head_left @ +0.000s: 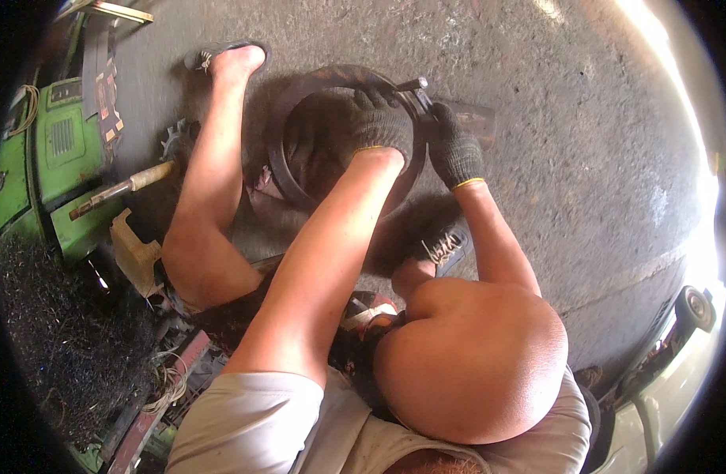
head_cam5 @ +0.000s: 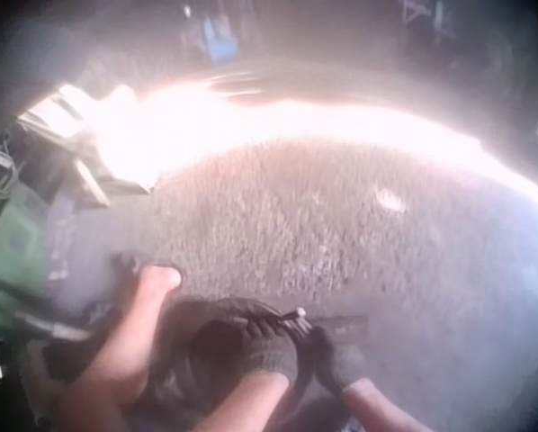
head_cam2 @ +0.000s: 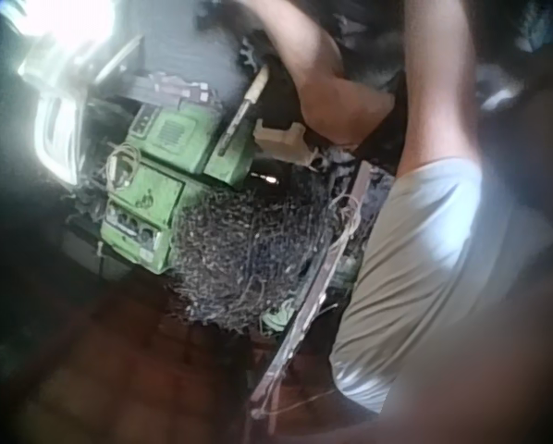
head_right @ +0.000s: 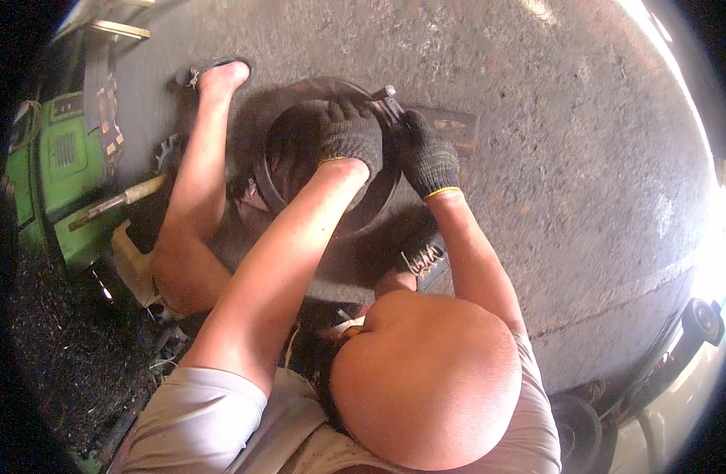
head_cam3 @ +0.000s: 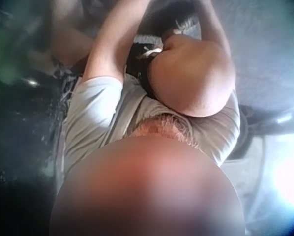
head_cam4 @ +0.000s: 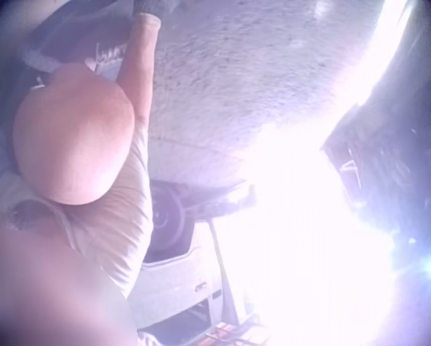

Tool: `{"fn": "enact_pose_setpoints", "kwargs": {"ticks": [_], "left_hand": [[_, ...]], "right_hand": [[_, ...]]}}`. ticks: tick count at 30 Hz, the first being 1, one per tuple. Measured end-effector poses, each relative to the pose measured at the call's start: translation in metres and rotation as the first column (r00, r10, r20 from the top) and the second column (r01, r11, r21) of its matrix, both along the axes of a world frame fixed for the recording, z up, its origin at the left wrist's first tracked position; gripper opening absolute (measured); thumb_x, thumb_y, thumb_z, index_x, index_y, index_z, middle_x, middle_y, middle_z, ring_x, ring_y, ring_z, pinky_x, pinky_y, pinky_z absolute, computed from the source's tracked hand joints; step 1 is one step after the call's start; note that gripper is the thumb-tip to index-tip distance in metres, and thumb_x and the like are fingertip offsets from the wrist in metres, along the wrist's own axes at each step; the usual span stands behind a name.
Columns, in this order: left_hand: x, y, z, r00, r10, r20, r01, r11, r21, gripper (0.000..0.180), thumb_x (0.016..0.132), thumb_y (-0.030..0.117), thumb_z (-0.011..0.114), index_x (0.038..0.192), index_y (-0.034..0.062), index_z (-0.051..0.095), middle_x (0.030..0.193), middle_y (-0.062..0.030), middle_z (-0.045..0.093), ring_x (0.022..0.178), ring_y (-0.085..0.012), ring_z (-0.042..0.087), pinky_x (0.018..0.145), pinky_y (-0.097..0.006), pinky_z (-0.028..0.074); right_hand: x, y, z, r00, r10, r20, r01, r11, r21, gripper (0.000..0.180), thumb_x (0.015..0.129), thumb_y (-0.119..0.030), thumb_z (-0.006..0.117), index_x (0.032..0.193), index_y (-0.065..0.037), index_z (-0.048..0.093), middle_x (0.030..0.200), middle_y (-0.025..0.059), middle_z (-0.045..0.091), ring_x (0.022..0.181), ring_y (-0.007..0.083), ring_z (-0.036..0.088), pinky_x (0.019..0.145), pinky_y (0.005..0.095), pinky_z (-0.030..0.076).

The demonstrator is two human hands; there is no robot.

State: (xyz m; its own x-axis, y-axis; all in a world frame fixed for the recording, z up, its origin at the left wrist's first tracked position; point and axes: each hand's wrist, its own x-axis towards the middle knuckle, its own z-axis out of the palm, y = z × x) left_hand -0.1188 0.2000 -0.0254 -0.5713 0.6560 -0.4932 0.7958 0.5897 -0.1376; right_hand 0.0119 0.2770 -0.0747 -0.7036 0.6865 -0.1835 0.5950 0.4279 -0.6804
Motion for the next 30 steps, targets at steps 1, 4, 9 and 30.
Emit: {"fn": "enact_pose_setpoints", "kwargs": {"ticks": [1,4,9,30], "left_hand": [[0.001,0.000,0.000,1.000,0.011,0.016,-0.011,1.000,0.011,0.064,0.100,0.027,0.060,0.158,0.0011,0.051,0.165,-0.0345,0.040,0.152,-0.0520,0.038,0.123,-0.065,0.027],[0.003,-0.001,0.002,1.000,-0.004,-0.001,0.005,0.999,0.035,0.065,0.099,0.027,0.060,0.157,-0.0016,0.051,0.164,-0.0345,0.041,0.151,-0.0512,0.039,0.122,-0.064,0.029],[0.000,-0.001,-0.002,1.000,0.016,-0.012,-0.015,0.997,0.071,0.064,0.098,0.025,0.060,0.153,-0.0048,0.053,0.163,-0.0345,0.042,0.150,-0.0510,0.039,0.121,-0.065,0.030],[0.000,-0.003,-0.020,0.999,0.035,-0.042,-0.030,0.993,0.113,0.059,0.100,0.026,0.056,0.153,-0.0009,0.055,0.162,-0.0333,0.044,0.149,-0.0525,0.041,0.123,-0.065,0.029]], "right_hand": [[0.000,-0.001,0.000,1.000,-0.004,0.001,0.004,1.000,-0.009,0.046,0.105,-0.048,0.062,0.141,-0.020,0.061,0.115,0.0249,0.075,0.104,0.0494,0.072,0.083,0.0552,0.059],[0.002,-0.002,-0.001,0.992,-0.051,-0.119,0.053,0.998,0.015,0.044,0.105,-0.047,0.062,0.139,-0.019,0.063,0.115,0.0247,0.075,0.104,0.0500,0.072,0.083,0.0558,0.058],[0.007,-0.001,-0.004,0.997,0.019,0.072,-0.019,1.000,-0.004,0.045,0.105,-0.044,0.063,0.141,-0.016,0.063,0.116,0.0249,0.075,0.106,0.0490,0.072,0.085,0.0562,0.058],[0.002,-0.007,-0.004,0.996,-0.091,-0.016,0.091,0.996,-0.013,0.048,0.104,-0.052,0.062,0.141,-0.022,0.063,0.108,0.0247,0.076,0.101,0.0484,0.073,0.083,0.0570,0.058]]}}
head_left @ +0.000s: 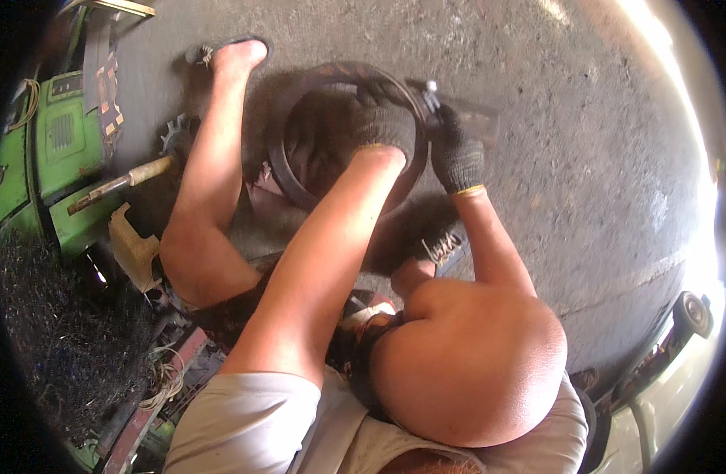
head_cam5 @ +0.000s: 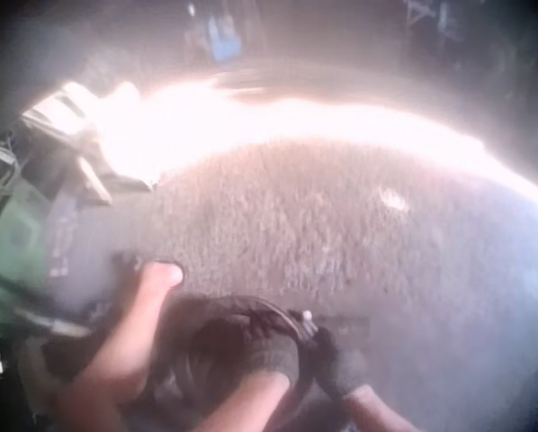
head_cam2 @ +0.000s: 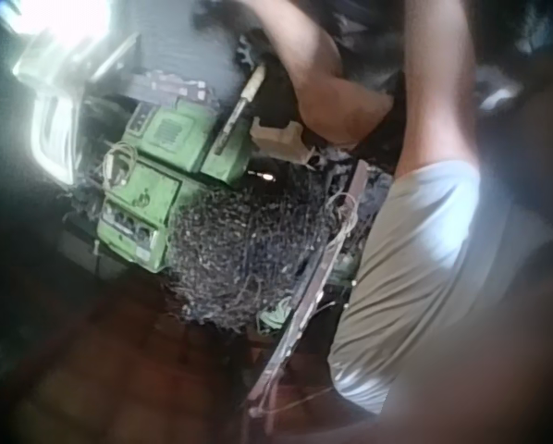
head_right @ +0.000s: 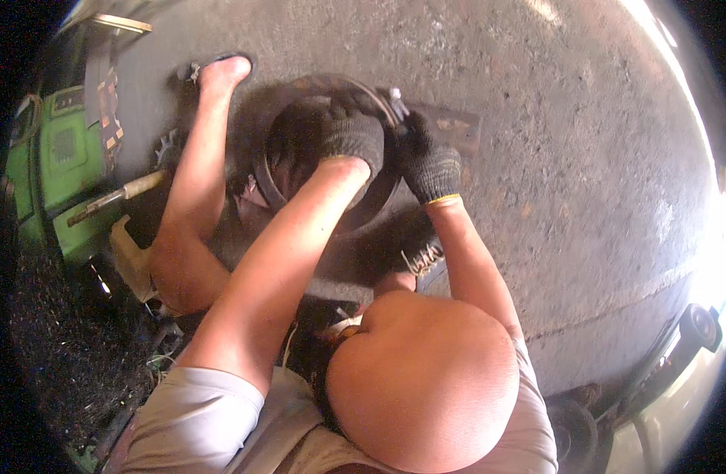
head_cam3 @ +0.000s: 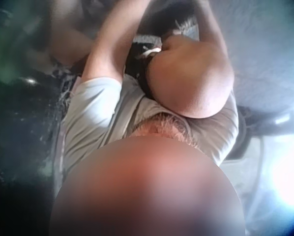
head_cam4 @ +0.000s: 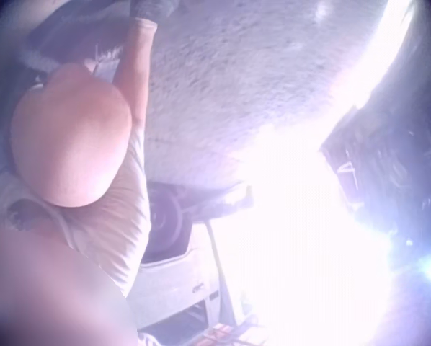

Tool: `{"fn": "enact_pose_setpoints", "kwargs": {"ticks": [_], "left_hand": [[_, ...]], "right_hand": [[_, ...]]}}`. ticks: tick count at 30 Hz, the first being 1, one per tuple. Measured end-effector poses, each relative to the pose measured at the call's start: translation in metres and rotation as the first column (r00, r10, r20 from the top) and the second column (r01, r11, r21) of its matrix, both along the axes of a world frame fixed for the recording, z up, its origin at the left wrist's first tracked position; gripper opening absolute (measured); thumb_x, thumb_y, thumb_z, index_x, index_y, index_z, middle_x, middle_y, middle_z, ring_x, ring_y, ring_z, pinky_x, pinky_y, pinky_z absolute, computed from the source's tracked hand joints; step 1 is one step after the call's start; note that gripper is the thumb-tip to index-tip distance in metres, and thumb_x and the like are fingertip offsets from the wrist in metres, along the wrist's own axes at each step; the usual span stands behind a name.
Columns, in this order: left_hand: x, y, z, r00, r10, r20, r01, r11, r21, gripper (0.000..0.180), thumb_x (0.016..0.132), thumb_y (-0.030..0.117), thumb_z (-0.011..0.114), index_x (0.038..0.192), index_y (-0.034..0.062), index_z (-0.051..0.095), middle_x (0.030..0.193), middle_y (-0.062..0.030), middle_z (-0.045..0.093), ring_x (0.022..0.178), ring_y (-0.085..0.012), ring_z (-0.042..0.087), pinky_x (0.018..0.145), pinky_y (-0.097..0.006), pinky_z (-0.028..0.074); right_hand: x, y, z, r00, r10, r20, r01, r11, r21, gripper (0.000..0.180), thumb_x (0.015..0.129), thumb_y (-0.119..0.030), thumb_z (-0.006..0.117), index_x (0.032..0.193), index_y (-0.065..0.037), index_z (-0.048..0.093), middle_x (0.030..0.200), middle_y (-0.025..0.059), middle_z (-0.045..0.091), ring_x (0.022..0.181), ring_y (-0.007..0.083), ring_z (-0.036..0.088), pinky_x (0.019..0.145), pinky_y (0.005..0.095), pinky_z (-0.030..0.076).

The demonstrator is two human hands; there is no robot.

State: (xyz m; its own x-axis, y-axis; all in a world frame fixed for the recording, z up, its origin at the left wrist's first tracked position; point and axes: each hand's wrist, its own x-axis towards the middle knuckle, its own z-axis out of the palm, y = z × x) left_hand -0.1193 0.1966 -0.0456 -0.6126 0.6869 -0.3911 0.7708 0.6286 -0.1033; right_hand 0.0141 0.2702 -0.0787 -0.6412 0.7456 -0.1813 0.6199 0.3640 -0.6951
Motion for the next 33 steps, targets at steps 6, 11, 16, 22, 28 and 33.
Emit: {"fn": "enact_pose_setpoints", "kwargs": {"ticks": [6,11,16,22,28,33], "left_hand": [[-0.003,0.001,0.015,0.991,0.011,0.132,-0.001,0.997,-0.073,0.073,0.090,0.027,0.071,0.155,-0.0002,0.052,0.166,-0.0341,0.037,0.153,-0.0508,0.037,0.126,-0.062,0.028],[-0.004,-0.007,0.025,0.992,-0.066,0.111,0.072,0.996,-0.056,0.099,0.086,0.041,0.078,0.162,-0.0051,0.036,0.170,-0.0354,0.028,0.158,-0.0518,0.026,0.129,-0.064,0.022],[-0.002,-0.013,0.020,0.993,-0.087,0.083,0.090,0.995,-0.036,0.125,0.079,0.062,0.082,0.166,-0.0062,0.025,0.173,-0.0349,0.021,0.160,-0.0502,0.021,0.130,-0.063,0.018],[-0.001,-0.009,0.015,0.999,-0.047,0.024,0.050,0.990,-0.132,0.139,0.072,0.063,0.086,0.169,-0.0048,0.014,0.175,-0.0337,0.012,0.164,-0.0482,0.011,0.134,-0.057,0.010],[-0.010,0.004,0.015,0.995,0.006,0.097,0.014,0.978,-0.207,0.144,0.070,0.061,0.088,0.168,-0.0095,0.008,0.175,-0.0354,0.009,0.165,-0.0482,0.006,0.135,-0.054,0.007],[-0.009,0.011,0.021,0.993,0.030,0.114,-0.006,0.978,-0.207,0.137,0.074,0.056,0.086,0.168,-0.0097,0.010,0.174,-0.0361,0.013,0.164,-0.0495,0.010,0.134,-0.056,0.010]], "right_hand": [[0.005,0.002,-0.003,0.993,0.051,0.105,-0.049,0.998,-0.024,0.049,0.104,-0.051,0.062,0.141,-0.020,0.063,0.112,0.0253,0.075,0.104,0.0484,0.072,0.085,0.0574,0.058],[0.040,-0.020,-0.004,0.983,-0.182,0.015,0.180,0.955,-0.235,0.046,0.105,-0.042,0.065,0.135,-0.007,0.064,0.120,0.0280,0.073,0.112,0.0486,0.070,0.091,0.0531,0.057],[0.081,-0.034,0.005,0.950,-0.311,-0.016,0.262,0.826,-0.499,0.043,0.102,-0.031,0.072,0.133,-0.002,0.064,0.115,0.0243,0.074,0.107,0.0383,0.072,0.093,0.0446,0.056],[0.091,-0.025,0.021,0.946,-0.302,-0.115,0.168,0.765,-0.622,0.051,0.102,-0.030,0.073,0.143,-0.002,0.061,0.129,0.0221,0.073,0.124,0.0340,0.070,0.103,0.0415,0.053],[0.100,-0.011,0.017,0.980,-0.119,-0.159,-0.019,0.740,-0.673,0.050,0.107,-0.024,0.064,0.148,0.003,0.054,0.135,0.0294,0.068,0.129,0.0435,0.066,0.108,0.0453,0.051],[0.082,-0.003,0.012,0.987,-0.117,-0.109,0.032,0.814,-0.580,0.049,0.105,-0.026,0.066,0.144,0.001,0.057,0.130,0.0307,0.069,0.124,0.0474,0.066,0.102,0.0494,0.054]]}}
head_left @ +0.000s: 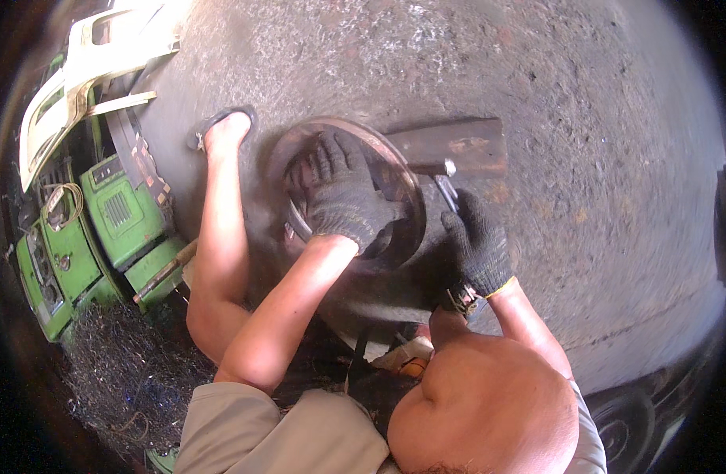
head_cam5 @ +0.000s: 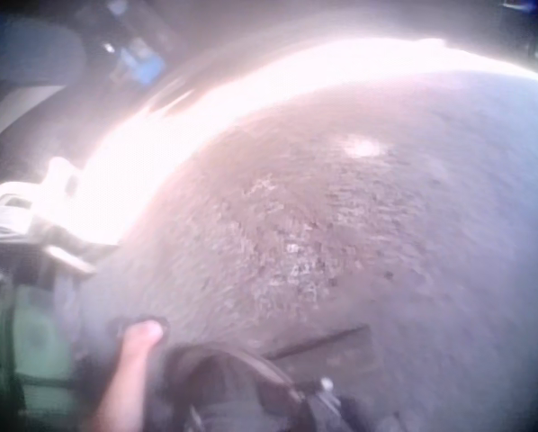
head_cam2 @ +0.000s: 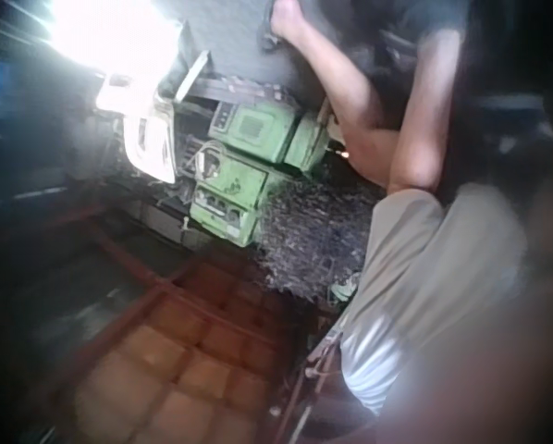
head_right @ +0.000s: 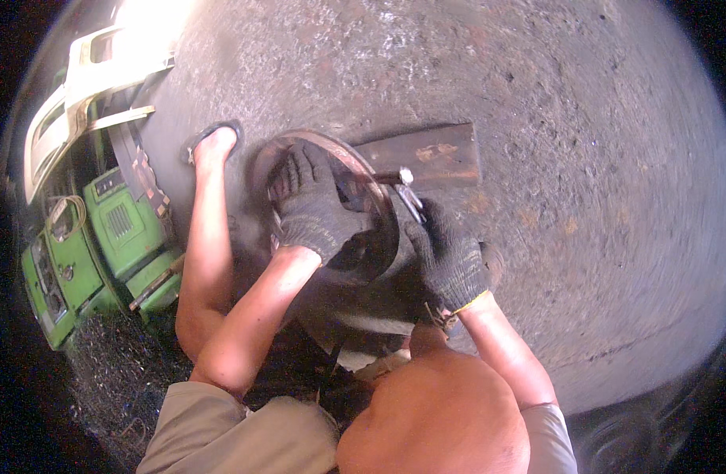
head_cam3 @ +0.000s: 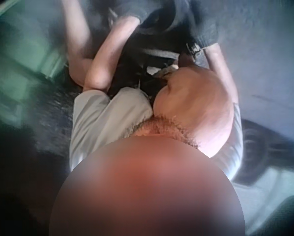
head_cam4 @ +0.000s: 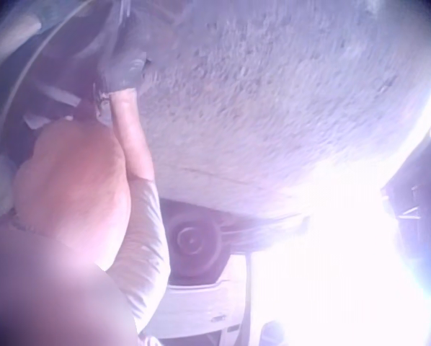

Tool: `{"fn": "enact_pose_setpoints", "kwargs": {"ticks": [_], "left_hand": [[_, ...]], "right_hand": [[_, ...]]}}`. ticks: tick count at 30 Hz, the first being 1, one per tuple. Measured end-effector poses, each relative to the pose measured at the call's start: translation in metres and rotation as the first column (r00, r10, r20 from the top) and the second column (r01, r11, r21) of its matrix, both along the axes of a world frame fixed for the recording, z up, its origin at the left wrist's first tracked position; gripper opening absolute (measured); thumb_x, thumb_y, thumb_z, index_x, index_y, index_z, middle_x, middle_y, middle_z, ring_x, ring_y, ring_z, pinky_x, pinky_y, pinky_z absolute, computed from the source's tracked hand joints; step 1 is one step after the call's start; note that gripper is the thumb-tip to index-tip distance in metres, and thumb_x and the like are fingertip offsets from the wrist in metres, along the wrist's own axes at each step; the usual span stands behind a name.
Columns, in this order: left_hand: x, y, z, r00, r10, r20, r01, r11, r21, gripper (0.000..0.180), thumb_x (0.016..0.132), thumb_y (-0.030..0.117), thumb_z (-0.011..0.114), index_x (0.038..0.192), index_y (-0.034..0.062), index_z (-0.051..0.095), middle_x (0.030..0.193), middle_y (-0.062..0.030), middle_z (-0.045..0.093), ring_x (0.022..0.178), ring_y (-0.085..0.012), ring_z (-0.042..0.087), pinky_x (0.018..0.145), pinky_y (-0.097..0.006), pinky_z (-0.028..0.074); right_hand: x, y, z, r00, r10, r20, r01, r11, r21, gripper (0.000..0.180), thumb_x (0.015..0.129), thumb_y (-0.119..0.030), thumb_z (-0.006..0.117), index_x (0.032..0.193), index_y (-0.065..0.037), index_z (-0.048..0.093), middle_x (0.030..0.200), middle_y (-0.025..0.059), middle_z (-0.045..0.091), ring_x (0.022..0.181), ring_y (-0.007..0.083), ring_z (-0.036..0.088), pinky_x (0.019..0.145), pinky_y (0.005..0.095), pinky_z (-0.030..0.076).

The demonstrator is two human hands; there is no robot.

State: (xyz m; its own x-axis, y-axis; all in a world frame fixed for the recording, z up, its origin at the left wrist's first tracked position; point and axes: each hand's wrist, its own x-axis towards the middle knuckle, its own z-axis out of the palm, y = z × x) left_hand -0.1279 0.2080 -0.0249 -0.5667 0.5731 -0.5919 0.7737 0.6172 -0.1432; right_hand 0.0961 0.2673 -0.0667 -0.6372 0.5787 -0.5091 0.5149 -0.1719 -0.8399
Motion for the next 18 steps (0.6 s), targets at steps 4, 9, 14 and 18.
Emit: {"fn": "enact_pose_setpoints", "kwargs": {"ticks": [4,9,14,18], "left_hand": [[-0.005,0.000,0.000,0.998,-0.048,-0.046,0.047,0.999,-0.017,0.125,0.079,0.050,0.082,0.167,-0.0104,0.016,0.173,-0.0375,0.017,0.163,-0.0512,0.014,0.134,-0.058,0.012],[-0.006,-0.009,0.004,0.985,-0.171,-0.016,0.170,0.985,-0.040,0.101,0.086,0.034,0.075,0.162,-0.0120,0.029,0.169,-0.0388,0.026,0.158,-0.0548,0.026,0.131,-0.064,0.017],[-0.008,-0.012,-0.002,0.989,-0.148,-0.025,0.147,0.989,-0.025,0.110,0.082,0.038,0.079,0.163,-0.0118,0.025,0.168,-0.0395,0.025,0.158,-0.0550,0.025,0.131,-0.062,0.019],[-0.012,-0.018,-0.014,0.981,-0.181,-0.069,0.182,0.983,0.016,0.120,0.075,0.042,0.085,0.165,-0.0096,0.025,0.169,-0.0397,0.024,0.159,-0.0548,0.023,0.130,-0.063,0.021]], "right_hand": [[-0.025,0.009,-0.006,1.000,-0.001,-0.001,0.001,0.991,0.136,0.050,0.104,-0.030,0.067,0.145,-0.005,0.056,0.127,0.0297,0.070,0.117,0.0493,0.068,0.092,0.0534,0.057],[-0.063,0.022,-0.006,0.995,0.088,-0.047,-0.069,0.947,0.314,0.048,0.105,-0.034,0.065,0.147,-0.010,0.056,0.119,0.0255,0.074,0.106,0.0479,0.073,0.085,0.0552,0.060],[-0.086,0.034,0.002,0.961,0.241,0.137,-0.275,0.889,0.367,0.047,0.103,-0.032,0.065,0.145,-0.011,0.058,0.121,0.0247,0.074,0.107,0.0469,0.073,0.087,0.0561,0.060],[-0.086,0.030,0.002,0.966,0.207,0.157,-0.255,0.874,0.413,0.047,0.104,-0.035,0.065,0.145,-0.013,0.059,0.124,0.0236,0.073,0.108,0.0466,0.073,0.088,0.0565,0.059]]}}
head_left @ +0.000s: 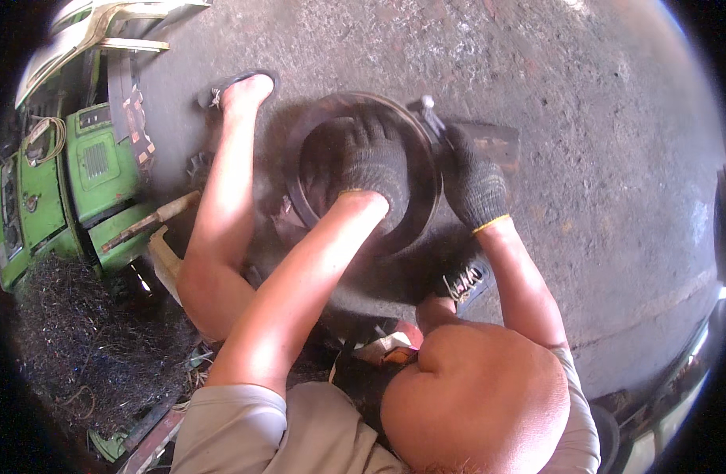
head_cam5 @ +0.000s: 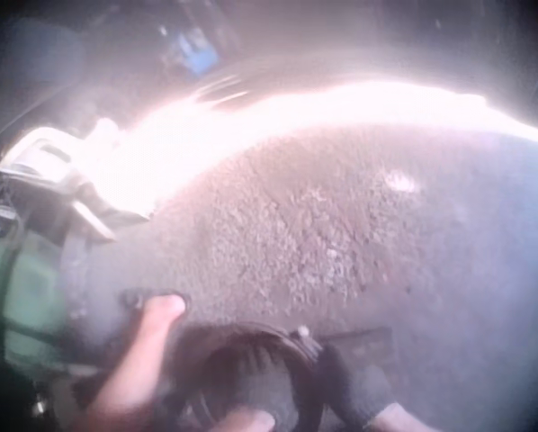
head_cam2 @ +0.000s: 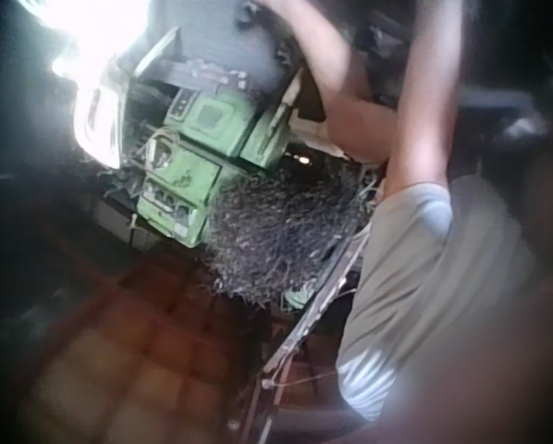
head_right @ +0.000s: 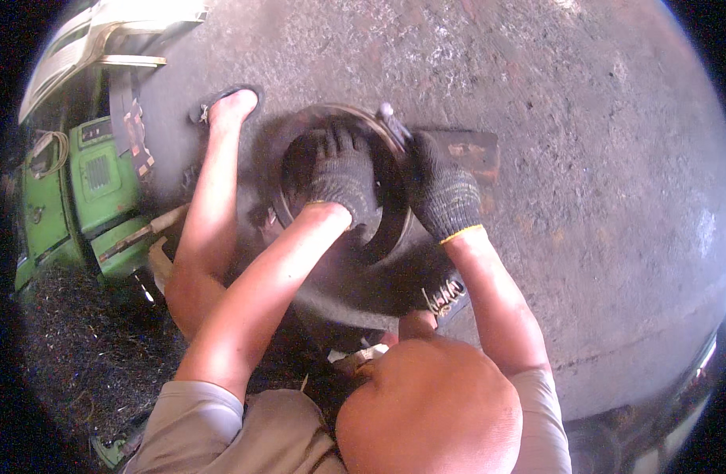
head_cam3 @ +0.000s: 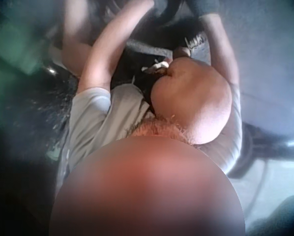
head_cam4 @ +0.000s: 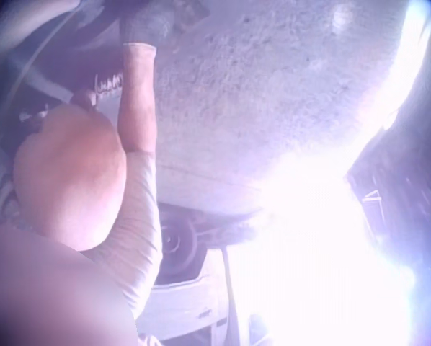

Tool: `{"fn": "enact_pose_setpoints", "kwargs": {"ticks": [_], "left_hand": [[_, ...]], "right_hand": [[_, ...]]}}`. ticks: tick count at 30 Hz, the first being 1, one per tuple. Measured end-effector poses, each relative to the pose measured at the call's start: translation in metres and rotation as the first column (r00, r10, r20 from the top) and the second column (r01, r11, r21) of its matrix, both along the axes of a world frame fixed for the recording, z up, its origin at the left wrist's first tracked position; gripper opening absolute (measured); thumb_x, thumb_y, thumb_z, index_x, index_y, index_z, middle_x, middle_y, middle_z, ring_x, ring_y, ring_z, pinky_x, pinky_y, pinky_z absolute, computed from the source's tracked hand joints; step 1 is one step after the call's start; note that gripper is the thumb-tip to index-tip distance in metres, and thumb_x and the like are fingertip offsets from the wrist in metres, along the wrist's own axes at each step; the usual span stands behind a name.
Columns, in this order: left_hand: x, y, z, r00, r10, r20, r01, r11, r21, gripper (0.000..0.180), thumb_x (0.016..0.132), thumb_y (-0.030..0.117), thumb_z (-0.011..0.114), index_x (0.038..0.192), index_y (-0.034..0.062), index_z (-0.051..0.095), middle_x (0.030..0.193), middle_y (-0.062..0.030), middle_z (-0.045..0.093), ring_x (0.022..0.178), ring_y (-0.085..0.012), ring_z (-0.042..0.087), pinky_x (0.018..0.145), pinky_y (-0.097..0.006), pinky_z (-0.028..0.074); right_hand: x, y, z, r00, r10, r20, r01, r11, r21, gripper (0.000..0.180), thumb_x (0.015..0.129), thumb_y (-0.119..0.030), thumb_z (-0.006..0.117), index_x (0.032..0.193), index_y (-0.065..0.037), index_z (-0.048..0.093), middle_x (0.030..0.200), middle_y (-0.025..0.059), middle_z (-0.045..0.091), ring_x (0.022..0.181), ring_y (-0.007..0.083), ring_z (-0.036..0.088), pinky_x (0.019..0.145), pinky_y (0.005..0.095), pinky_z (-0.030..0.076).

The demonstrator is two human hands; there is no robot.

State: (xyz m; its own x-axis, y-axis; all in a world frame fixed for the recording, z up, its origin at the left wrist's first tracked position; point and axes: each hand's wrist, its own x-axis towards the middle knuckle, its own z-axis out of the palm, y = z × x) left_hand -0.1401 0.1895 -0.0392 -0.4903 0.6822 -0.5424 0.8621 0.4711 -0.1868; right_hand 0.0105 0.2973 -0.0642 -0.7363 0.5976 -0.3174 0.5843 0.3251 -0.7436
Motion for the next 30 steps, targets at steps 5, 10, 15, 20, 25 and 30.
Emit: {"fn": "enact_pose_setpoints", "kwargs": {"ticks": [5,10,15,20,25,30], "left_hand": [[0.003,-0.009,-0.009,0.996,-0.083,-0.039,0.083,0.997,0.004,0.086,0.094,0.033,0.068,0.162,-0.0092,0.035,0.167,-0.0384,0.030,0.155,-0.0532,0.033,0.125,-0.063,0.028],[-0.003,-0.007,-0.021,1.000,0.020,-0.004,-0.020,1.000,0.004,0.091,0.093,0.039,0.069,0.165,-0.0036,0.033,0.170,-0.0396,0.024,0.159,-0.0534,0.025,0.128,-0.066,0.021],[-0.001,-0.004,-0.015,0.999,0.033,0.009,-0.033,0.999,0.015,0.081,0.100,0.034,0.058,0.166,-0.0037,0.031,0.172,-0.0363,0.023,0.159,-0.0529,0.026,0.128,-0.066,0.021],[0.000,0.002,-0.003,0.999,0.043,0.034,-0.042,0.999,-0.027,0.079,0.101,0.031,0.056,0.166,-0.0042,0.030,0.172,-0.0375,0.020,0.160,-0.0536,0.022,0.128,-0.067,0.019],[0.000,0.001,-0.004,0.999,0.051,0.010,-0.050,0.999,-0.007,0.084,0.101,0.035,0.056,0.168,-0.0043,0.025,0.173,-0.0369,0.018,0.160,-0.0547,0.020,0.129,-0.067,0.018],[-0.010,0.002,-0.006,0.991,0.056,0.125,-0.064,0.996,0.062,0.086,0.099,0.033,0.059,0.167,-0.0059,0.025,0.173,-0.0375,0.017,0.161,-0.0546,0.019,0.128,-0.067,0.020]], "right_hand": [[-0.002,-0.009,0.000,0.988,-0.063,-0.140,0.075,0.994,0.082,0.045,0.105,-0.036,0.062,0.144,-0.014,0.058,0.122,0.0244,0.074,0.109,0.0477,0.071,0.088,0.0568,0.058],[-0.001,-0.009,0.004,0.995,-0.046,-0.085,0.053,0.996,0.076,0.043,0.107,-0.042,0.056,0.141,-0.017,0.060,0.121,0.0260,0.073,0.107,0.0505,0.071,0.088,0.0592,0.057],[-0.007,-0.011,0.002,1.000,0.007,0.025,-0.009,0.997,0.077,0.042,0.107,-0.042,0.056,0.139,-0.016,0.062,0.114,0.0270,0.074,0.105,0.0502,0.071,0.087,0.0589,0.057],[0.002,-0.021,-0.004,0.995,-0.086,-0.044,0.091,0.989,0.113,0.042,0.107,-0.044,0.057,0.138,-0.016,0.063,0.107,0.0274,0.075,0.101,0.0499,0.072,0.083,0.0586,0.057],[0.010,-0.023,-0.015,0.999,-0.037,0.032,0.032,0.991,0.131,0.043,0.107,-0.044,0.059,0.139,-0.015,0.062,0.104,0.0261,0.076,0.097,0.0507,0.073,0.079,0.0599,0.057],[0.011,-0.027,-0.013,0.979,-0.086,-0.187,0.125,0.969,0.212,0.044,0.106,-0.043,0.059,0.141,-0.016,0.060,0.108,0.0271,0.075,0.100,0.0516,0.072,0.082,0.0598,0.057]]}}
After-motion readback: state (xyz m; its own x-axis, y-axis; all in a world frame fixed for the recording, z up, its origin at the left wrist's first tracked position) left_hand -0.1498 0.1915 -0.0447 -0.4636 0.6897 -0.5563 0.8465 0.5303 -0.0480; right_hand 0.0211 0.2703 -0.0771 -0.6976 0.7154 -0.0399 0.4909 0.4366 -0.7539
